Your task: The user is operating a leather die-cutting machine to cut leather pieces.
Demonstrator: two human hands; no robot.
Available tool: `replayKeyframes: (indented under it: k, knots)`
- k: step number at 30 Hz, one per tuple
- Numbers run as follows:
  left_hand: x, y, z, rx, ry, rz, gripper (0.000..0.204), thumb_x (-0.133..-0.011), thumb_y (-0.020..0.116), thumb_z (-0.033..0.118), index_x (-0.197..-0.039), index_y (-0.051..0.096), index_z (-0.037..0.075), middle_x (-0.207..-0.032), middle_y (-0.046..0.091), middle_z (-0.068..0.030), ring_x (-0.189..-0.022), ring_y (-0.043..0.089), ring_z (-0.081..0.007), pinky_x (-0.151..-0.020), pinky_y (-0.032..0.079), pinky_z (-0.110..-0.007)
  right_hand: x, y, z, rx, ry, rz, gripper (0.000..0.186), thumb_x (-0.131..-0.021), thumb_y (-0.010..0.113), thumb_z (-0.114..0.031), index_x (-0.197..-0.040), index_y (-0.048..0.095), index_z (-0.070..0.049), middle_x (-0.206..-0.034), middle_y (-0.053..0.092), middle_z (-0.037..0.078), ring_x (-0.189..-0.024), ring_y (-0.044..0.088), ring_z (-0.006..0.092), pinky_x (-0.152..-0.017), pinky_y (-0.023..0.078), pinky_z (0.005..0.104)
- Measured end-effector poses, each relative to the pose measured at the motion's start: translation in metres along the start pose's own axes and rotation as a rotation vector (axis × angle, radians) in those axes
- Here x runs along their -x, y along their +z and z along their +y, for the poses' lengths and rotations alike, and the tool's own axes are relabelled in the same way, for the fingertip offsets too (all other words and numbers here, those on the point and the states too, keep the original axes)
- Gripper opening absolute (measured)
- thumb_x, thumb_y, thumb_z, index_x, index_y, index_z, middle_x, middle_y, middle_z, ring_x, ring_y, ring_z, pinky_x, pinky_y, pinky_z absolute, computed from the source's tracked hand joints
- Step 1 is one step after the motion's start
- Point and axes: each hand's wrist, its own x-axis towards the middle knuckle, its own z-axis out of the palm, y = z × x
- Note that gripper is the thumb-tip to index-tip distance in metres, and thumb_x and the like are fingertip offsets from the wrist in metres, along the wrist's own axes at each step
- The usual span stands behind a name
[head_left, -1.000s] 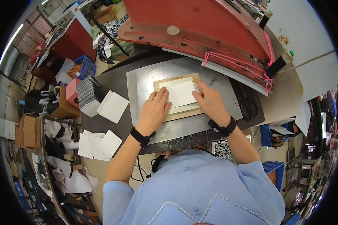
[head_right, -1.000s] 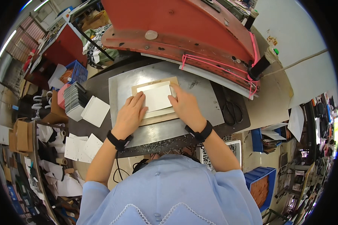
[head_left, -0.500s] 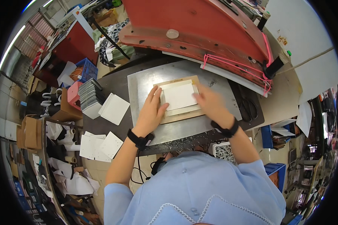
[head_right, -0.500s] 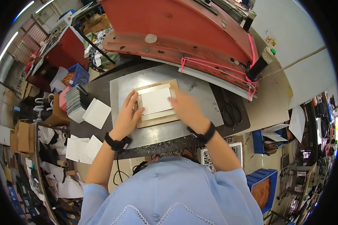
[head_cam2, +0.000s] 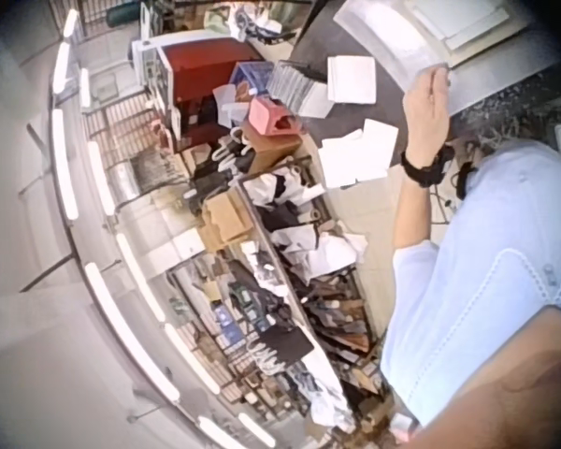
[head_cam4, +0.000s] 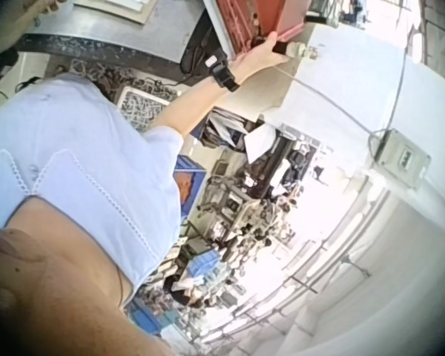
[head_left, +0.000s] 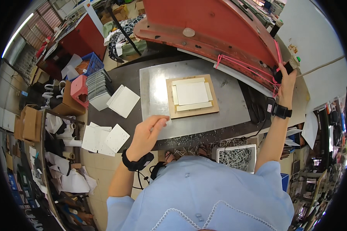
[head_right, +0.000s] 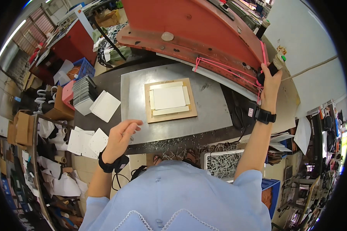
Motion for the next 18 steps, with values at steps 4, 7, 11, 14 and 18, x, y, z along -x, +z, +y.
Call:
replayKeyframes:
  k: [4, 7, 11, 14, 18]
  knots:
    - [0.007, 0.01, 0.013, -0.056, 0.035, -0.129, 0.025, -0.101, 0.052, 0.016, -0.111, 0.067, -0.001, -0.103, 0.071, -0.0103, -0.09, 0.067, -0.0166, -0.079, 0.051, -0.028, 0.006, -0.008, 0.003, 0.057, 0.022, -0.001, 0.067, -0.08, 0.077, -0.016, -0.133, 0.043, 0.008, -0.125, 0.055, 0.016, -0.111, 0.053, 0.0223, -0.099, 0.042, 0.0325]
    - [0.004, 0.022, 0.027, -0.005, 0.108, -0.178, 0.023, -0.098, 0.058, 0.015, -0.112, 0.067, 0.0, -0.103, 0.072, -0.0099, -0.088, 0.068, -0.017, -0.078, 0.052, -0.029, 0.043, -0.003, -0.021, 0.147, -0.081, -0.032, 0.068, -0.083, 0.073, -0.014, -0.137, 0.039, 0.008, -0.132, 0.051, 0.018, -0.121, 0.048, 0.0251, -0.105, 0.038, 0.0353]
    - [-0.005, 0.036, 0.05, 0.06, 0.235, -0.245, 0.023, -0.093, 0.065, 0.01, -0.115, 0.067, 0.002, -0.103, 0.072, -0.0094, -0.085, 0.067, -0.0164, -0.078, 0.052, -0.028, 0.106, -0.006, -0.064, 0.12, 0.014, -0.231, 0.062, -0.087, 0.068, -0.007, -0.139, 0.036, 0.005, -0.128, 0.053, 0.015, -0.118, 0.051, 0.0208, -0.103, 0.039, 0.0335]
    - [-0.013, 0.044, 0.064, 0.13, 0.316, -0.278, 0.03, -0.09, 0.068, 0.007, -0.12, 0.065, 0.003, -0.102, 0.072, -0.0092, -0.084, 0.066, -0.016, -0.078, 0.053, -0.027, 0.146, -0.014, -0.092, -0.033, 0.027, -0.416, 0.065, -0.091, 0.06, -0.001, -0.148, 0.029, 0.004, -0.14, 0.046, 0.017, -0.131, 0.046, 0.0243, -0.111, 0.034, 0.0369]
    - [-0.019, 0.042, 0.096, 0.187, 0.386, -0.296, 0.039, -0.089, 0.071, 0.009, -0.125, 0.061, 0.003, -0.111, 0.069, -0.0105, -0.092, 0.065, -0.0173, -0.083, 0.052, -0.031, 0.12, -0.052, -0.1, 0.054, 0.013, -0.442, 0.054, -0.1, 0.054, -0.026, -0.144, 0.042, 0.002, -0.148, 0.043, 0.016, -0.14, 0.038, 0.0267, -0.117, 0.026, 0.0388]
